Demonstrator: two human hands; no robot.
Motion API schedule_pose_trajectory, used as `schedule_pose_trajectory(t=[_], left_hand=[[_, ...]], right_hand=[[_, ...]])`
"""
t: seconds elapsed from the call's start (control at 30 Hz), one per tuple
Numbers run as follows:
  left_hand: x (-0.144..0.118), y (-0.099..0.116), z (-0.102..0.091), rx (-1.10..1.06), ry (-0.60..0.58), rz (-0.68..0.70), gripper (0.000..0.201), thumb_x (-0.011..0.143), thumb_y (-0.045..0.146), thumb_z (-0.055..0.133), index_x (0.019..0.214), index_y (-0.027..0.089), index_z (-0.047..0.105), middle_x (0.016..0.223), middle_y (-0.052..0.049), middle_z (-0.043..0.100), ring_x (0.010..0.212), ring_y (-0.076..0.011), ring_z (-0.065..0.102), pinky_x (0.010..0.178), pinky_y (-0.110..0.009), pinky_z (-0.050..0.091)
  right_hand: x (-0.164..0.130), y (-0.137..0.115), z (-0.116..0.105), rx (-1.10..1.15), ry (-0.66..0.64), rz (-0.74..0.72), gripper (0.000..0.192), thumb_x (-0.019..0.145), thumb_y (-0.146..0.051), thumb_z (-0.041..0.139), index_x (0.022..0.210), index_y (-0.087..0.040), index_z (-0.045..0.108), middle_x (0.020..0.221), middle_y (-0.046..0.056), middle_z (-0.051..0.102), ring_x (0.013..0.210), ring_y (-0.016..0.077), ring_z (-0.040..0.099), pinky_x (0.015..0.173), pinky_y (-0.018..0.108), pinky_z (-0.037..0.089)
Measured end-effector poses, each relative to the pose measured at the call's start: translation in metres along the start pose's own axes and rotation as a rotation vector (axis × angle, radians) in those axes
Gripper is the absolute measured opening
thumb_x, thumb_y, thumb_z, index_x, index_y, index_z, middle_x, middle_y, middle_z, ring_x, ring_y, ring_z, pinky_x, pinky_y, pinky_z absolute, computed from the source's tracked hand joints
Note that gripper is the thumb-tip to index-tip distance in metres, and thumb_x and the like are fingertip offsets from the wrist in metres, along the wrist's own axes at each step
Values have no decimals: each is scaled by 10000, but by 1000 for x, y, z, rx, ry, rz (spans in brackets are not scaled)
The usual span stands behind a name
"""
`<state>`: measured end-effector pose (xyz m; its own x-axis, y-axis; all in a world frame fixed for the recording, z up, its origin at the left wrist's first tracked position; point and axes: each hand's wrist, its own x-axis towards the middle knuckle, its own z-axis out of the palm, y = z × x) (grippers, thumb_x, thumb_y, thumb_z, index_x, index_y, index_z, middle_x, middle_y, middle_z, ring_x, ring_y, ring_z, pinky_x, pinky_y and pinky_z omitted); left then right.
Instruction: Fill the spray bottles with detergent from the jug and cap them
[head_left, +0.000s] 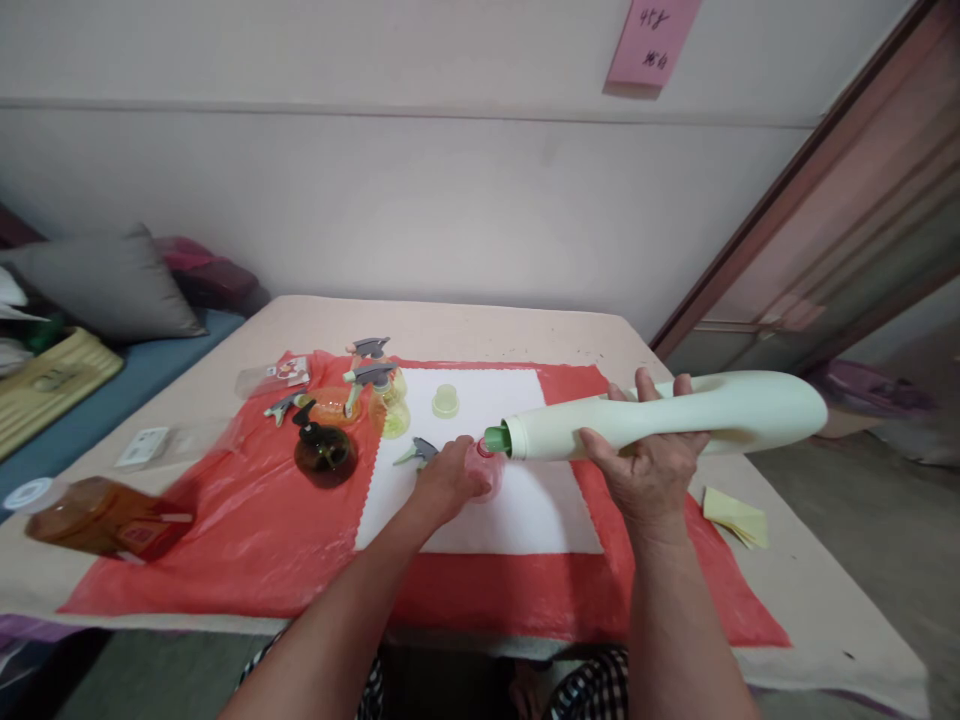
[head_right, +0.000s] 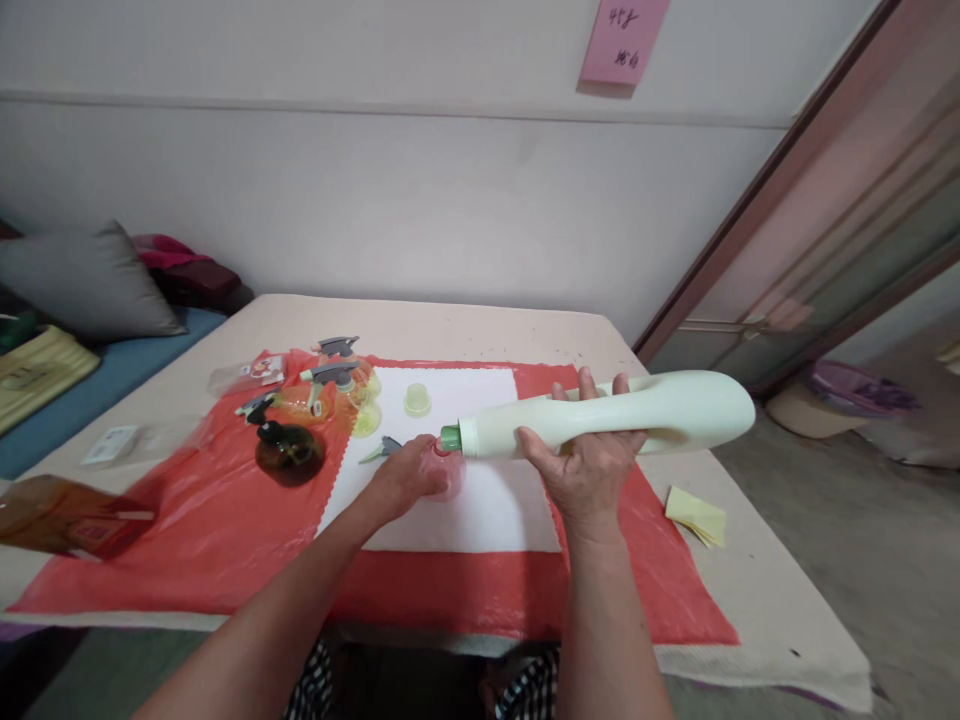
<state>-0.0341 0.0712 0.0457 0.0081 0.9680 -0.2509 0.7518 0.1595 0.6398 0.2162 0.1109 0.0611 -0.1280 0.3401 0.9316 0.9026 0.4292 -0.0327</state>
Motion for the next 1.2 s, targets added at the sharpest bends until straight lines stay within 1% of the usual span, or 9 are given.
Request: schedule_pose_trajectory(t=[0.1, 0.2, 0.3, 0.37, 0.5, 0.67, 0.93, 1.1, 1.2], left_hand=[[0, 0, 0, -29, -24, 12, 456, 750, 357, 653, 1194, 277, 586, 1164, -60, 682, 1003, -294, 646, 808, -361, 473], [-1, 0, -1, -48, -33, 16, 463, 759, 361, 641, 1210, 280, 577, 1199, -60, 668, 1021, -288, 645, 820, -360, 473], [-2, 0, -2, -59, -39, 18, 451, 766, 360, 629, 1206, 276, 578, 1183, -60, 674, 1026, -288, 643, 812, -355, 472], [-2, 0, -2, -63, -42, 19, 453, 763, 355, 629, 1205, 274, 578, 1169, -58, 678, 1027, -288, 642, 809, -351, 469], [-1, -1, 0, -65, -41, 18, 477, 745, 348, 634, 1212, 278, 568, 1168, -46, 672, 1011, -275, 639, 804, -341, 461], [2, -5, 3, -72, -37, 24, 452, 757, 354, 616, 1199, 278, 571, 1159, -43, 660, 976, -257, 641, 783, -327, 456], [2, -6, 3, -73, -29, 31, 473, 765, 355, 627, 1228, 283, 562, 1182, -51, 653, 1010, -275, 641, 818, -348, 463], [3, -6, 4, -60, -29, 28, 466, 750, 348, 639, 1205, 274, 571, 1152, -60, 661, 979, -282, 642, 773, -349, 464], [4, -7, 5, -49, -25, 33, 471, 756, 349, 632, 1217, 277, 568, 1147, -56, 663, 978, -278, 643, 763, -342, 461]], right_hand=[[0, 0, 0, -1, 6, -4, 554, 874, -553, 647, 1252, -150, 696, 1383, 178, 637, 1410, 443, 447, 1111, 611, 359], [0, 0, 0, -12, -16, 21, 571, 875, -588, 617, 1236, -156, 705, 1381, 178, 638, 1406, 448, 449, 1103, 613, 358], [-1, 1, 1, -41, -53, 58, 555, 871, -598, 604, 1227, -187, 714, 1383, 166, 640, 1399, 446, 459, 1099, 591, 360], [-1, 1, 1, -44, -50, 63, 546, 866, -596, 608, 1222, -196, 718, 1376, 161, 646, 1397, 445, 462, 1098, 583, 362], [-2, 1, 2, -18, -19, 31, 570, 870, -594, 618, 1242, -171, 706, 1383, 167, 640, 1408, 442, 451, 1105, 605, 358], [-1, 0, 1, -7, -10, 14, 567, 873, -578, 635, 1240, -152, 707, 1388, 174, 635, 1418, 442, 436, 1120, 616, 349], [0, 0, 0, -4, -20, 23, 567, 867, -580, 640, 1245, -161, 700, 1394, 168, 630, 1417, 448, 434, 1113, 622, 353], [-1, -1, 0, -15, -42, 45, 561, 867, -578, 627, 1244, -169, 702, 1392, 167, 631, 1415, 443, 434, 1117, 600, 343], [-1, 0, 1, -12, -51, 54, 576, 862, -588, 620, 1253, -172, 699, 1402, 162, 623, 1411, 454, 431, 1113, 609, 334]])
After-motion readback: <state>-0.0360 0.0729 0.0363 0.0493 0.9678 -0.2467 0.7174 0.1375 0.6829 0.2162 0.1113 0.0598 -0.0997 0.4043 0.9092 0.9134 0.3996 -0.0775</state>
